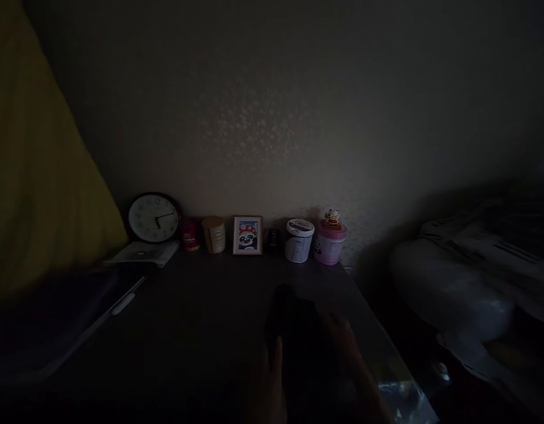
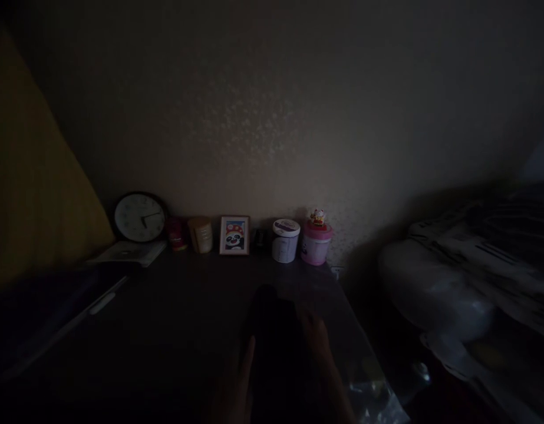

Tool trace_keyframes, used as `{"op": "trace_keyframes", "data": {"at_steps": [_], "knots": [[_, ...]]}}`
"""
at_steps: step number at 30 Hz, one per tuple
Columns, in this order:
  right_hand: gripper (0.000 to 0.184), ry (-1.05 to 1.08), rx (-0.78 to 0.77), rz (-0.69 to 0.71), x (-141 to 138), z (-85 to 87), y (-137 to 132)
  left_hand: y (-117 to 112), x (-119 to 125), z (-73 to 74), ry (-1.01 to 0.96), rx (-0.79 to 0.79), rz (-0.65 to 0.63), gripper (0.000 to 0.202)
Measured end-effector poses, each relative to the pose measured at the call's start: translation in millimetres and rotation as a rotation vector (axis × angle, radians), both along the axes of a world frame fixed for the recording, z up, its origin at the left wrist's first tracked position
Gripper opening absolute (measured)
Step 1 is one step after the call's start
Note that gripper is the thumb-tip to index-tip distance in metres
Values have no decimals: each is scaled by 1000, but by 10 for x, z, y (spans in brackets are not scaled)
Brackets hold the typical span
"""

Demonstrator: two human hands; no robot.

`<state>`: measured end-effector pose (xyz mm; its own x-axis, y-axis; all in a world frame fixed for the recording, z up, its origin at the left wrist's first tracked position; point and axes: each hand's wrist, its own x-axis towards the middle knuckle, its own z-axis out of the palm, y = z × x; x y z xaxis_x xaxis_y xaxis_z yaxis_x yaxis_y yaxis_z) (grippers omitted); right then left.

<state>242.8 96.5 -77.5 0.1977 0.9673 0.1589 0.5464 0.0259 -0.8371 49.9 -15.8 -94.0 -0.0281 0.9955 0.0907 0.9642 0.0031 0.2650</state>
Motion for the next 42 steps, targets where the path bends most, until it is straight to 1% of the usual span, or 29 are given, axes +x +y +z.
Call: {"op": "trace_keyframes", "data": {"at_steps": [3, 6, 8, 10, 12, 15, 17, 19, 23, 26, 29, 33, 38, 42], "knots": [[47, 7, 10, 45, -73, -25, -149, 5, -50, -8, -26, 12, -53, 76], [46, 13, 20, 47, -173, -42, -223, 14, -91, -17, -91, -8, -108, 75], [46, 13, 13, 44, -219, -50, -250, 18, -90, -30, -85, 12, -103, 72], [45, 11, 26, 53, -247, -51, -259, 22, -68, -51, -48, 54, -72, 71], [44, 10, 44, 72, -268, -41, -250, 29, -40, -75, -24, 78, -46, 71], [42, 22, 54, 129, -319, -2, -207, 48, -12, -110, -24, 59, -50, 71], [41, 56, 55, 165, -377, 28, -167, 64, -6, -135, -48, 53, -47, 71], [41, 98, 51, 170, -458, 54, -126, 76, -6, -158, -81, 67, -33, 69], [48, 147, 7, 138, -662, 84, -57, 72, -41, -154, -115, 89, -44, 57], [46, 148, -17, 154, -818, 100, -15, 56, -88, -108, -134, 101, -83, 48], [44, 112, -45, 165, -946, 114, 19, 51, -120, -62, -153, 107, -110, 46], [46, 3, -79, 201, -1055, 135, 45, 60, -140, -29, -176, 116, -130, 42], [46, -214, -90, 272, -1113, 191, 50, 53, -183, -17, -202, 125, -138, 40], [44, -277, -92, 331, -1142, 229, 43, 47, -216, -14, -218, 128, -136, 40]]}}
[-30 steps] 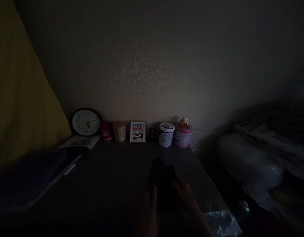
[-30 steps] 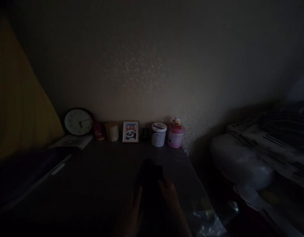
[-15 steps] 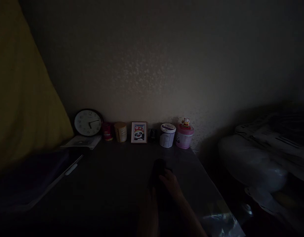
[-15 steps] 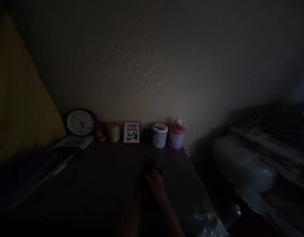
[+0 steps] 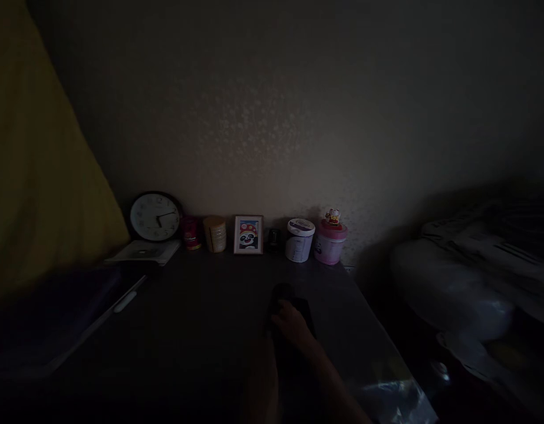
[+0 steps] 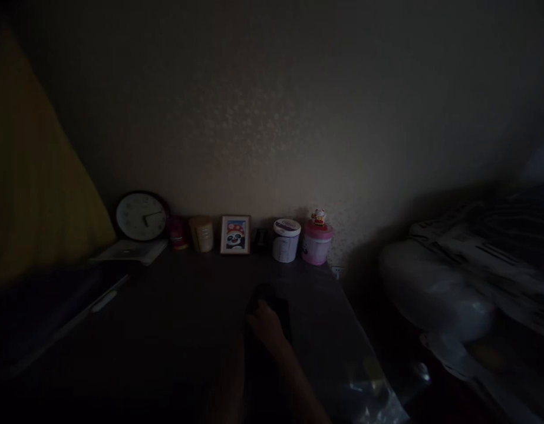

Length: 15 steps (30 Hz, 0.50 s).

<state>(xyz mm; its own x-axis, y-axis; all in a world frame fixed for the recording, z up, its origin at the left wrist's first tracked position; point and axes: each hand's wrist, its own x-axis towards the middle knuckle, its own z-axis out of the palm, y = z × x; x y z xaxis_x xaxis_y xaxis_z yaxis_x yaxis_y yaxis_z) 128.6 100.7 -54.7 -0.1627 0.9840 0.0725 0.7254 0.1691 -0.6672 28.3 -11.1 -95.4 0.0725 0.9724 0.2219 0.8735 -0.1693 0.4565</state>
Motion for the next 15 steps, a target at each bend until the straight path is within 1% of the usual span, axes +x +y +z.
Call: {"op": "trace_keyframes", "data": {"at_steps": [5, 10, 12, 15], "knots": [[29, -45, 22, 165, -44, -25, 16, 3, -14, 4, -16, -2, 7, 40], [26, -84, 23, 264, -50, -2, 72, -12, -18, 16, -28, 3, 10, 38], [25, -79, 49, 309, -39, 36, 42, -16, -16, 21, -33, 7, 11, 38], [26, 23, 127, 351, 0, 77, -112, -13, -13, 22, -40, 9, 14, 38]]}}
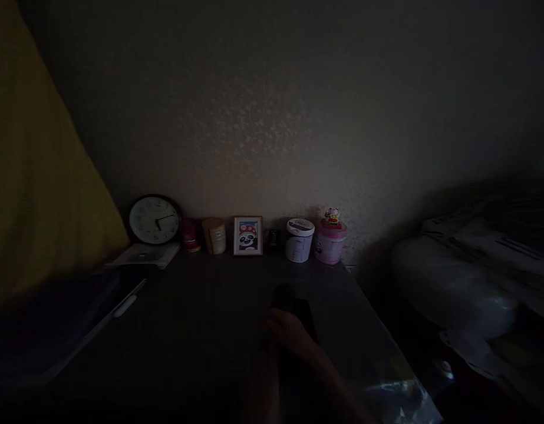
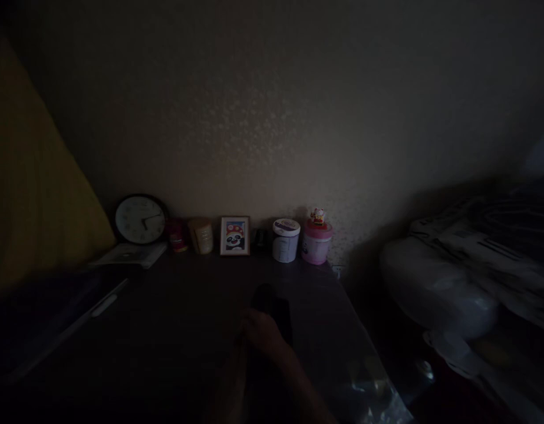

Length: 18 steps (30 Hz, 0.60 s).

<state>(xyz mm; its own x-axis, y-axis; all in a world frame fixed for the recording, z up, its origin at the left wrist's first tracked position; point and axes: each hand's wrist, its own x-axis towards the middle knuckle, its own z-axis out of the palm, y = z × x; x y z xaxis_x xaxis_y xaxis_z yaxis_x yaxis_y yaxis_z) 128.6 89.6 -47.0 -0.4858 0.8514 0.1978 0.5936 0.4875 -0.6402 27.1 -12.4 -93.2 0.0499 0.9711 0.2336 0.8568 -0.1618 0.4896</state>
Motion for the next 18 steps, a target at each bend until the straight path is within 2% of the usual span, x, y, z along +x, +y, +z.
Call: {"op": "trace_keyframes", "data": {"at_steps": [4, 7, 10, 18], "knots": [[27, 95, 200, -13, 96, -67, -245, 7, 5, -12, -11, -6, 8, 39], [28, 45, 339, 14, 153, -191, -257, 7, 10, -22, -17, -16, 14, 37], [29, -32, 427, 13, 163, -298, -89, 6, 11, -23, -19, -28, 18, 37], [34, -221, 452, -90, 211, -428, 703, -2, 4, 19, -12, -57, 34, 38]]}}
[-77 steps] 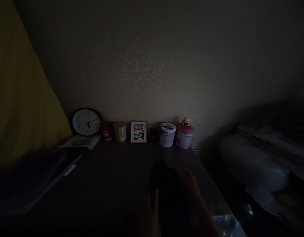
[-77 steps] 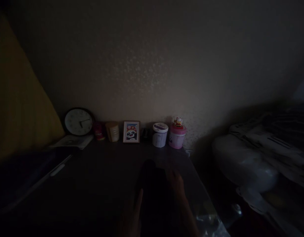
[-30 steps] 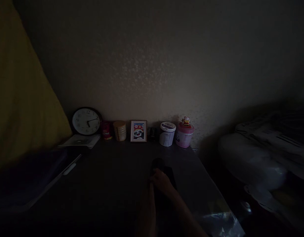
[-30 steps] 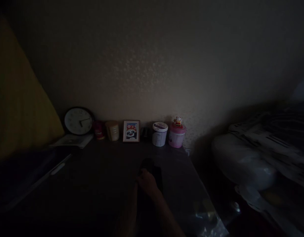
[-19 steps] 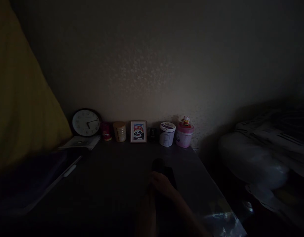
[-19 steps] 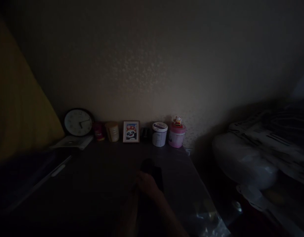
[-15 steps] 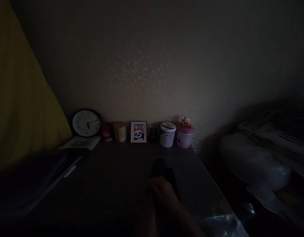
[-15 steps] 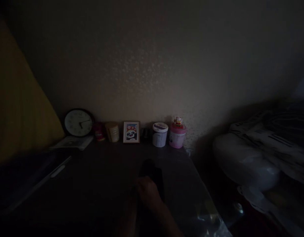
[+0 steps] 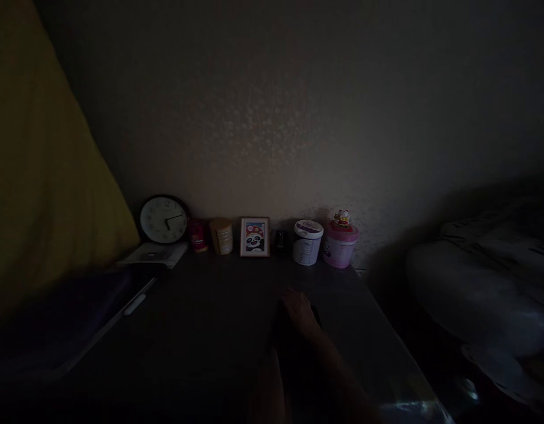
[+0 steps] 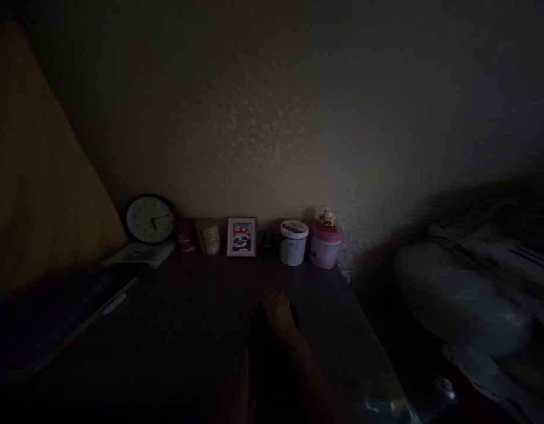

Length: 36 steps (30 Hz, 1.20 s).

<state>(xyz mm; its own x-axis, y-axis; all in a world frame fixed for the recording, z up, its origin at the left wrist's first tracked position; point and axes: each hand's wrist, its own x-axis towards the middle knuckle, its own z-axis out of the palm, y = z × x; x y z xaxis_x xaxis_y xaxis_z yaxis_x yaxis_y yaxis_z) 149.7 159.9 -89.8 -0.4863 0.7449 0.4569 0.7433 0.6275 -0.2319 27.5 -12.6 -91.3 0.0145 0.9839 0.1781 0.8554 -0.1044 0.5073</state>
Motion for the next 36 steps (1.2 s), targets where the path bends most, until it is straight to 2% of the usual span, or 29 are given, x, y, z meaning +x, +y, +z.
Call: {"op": "trace_keyframes", "data": {"at_steps": [3, 5, 8, 10, 13, 15, 21, 24, 27, 31, 36], "knots": [[35, -16, 24, -55, 36, 14, 198, -3, 0, 21, 8, -7, 4, 38], [34, 33, 38, -165, 49, 63, 193, -5, 2, 29, 12, -11, 6, 38], [34, 173, 51, -276, 34, 139, -53, -5, 6, 28, 15, -21, 10, 38], [32, 244, 27, -187, -10, 144, -298, -1, 7, 19, 17, -31, 11, 39], [30, 237, 6, -47, -99, 68, -541, 5, 6, 5, 24, -46, 10, 42], [33, 210, -2, -39, -135, 3, -523, 7, 3, 5, 32, -53, 9, 43], [38, 312, -18, -259, -47, -109, -169, 3, -4, 45, 59, -60, 26, 44], [44, 398, -43, -312, -17, -209, -257, 2, -4, 41, 72, -68, 48, 44], [46, 431, -69, -304, -2, -301, -454, 3, 1, 10, 88, -94, 68, 47], [41, 503, -121, -293, 175, -264, -604, -6, 16, 10, 116, -149, 76, 63], [38, 595, -272, -464, 583, -69, -669, -38, 34, 142, 194, -204, 58, 70]]}}
